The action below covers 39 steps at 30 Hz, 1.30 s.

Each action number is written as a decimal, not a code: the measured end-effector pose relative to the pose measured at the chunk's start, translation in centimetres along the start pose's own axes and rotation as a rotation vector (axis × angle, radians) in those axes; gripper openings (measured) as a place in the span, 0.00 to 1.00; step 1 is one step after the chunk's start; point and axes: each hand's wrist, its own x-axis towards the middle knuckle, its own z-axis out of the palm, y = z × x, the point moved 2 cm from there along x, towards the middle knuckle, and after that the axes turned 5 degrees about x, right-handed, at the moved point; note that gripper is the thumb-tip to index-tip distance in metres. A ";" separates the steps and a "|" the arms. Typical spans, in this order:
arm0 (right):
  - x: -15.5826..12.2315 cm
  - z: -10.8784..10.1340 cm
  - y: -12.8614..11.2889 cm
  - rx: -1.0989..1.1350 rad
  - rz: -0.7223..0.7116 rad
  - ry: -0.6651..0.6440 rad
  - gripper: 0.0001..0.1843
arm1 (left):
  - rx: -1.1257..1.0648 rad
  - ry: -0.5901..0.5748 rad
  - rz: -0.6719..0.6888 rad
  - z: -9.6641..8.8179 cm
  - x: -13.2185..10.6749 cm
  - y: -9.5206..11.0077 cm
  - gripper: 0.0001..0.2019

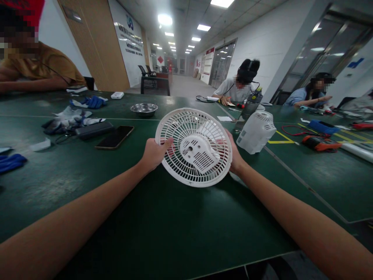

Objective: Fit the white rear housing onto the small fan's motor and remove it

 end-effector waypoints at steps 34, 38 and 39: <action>4.1 -17.0 0.0 -0.858 -0.052 0.824 0.52 | -0.080 -0.040 -0.245 -0.7 1.1 -1.3 0.12; 4.3 -17.5 -0.1 -0.830 -0.108 0.942 0.48 | -0.056 -0.050 -0.260 -0.8 1.2 -1.4 0.12; 4.3 -17.5 -0.5 -0.813 -0.136 0.990 0.46 | -0.053 -0.050 -0.266 -0.9 1.2 -1.5 0.12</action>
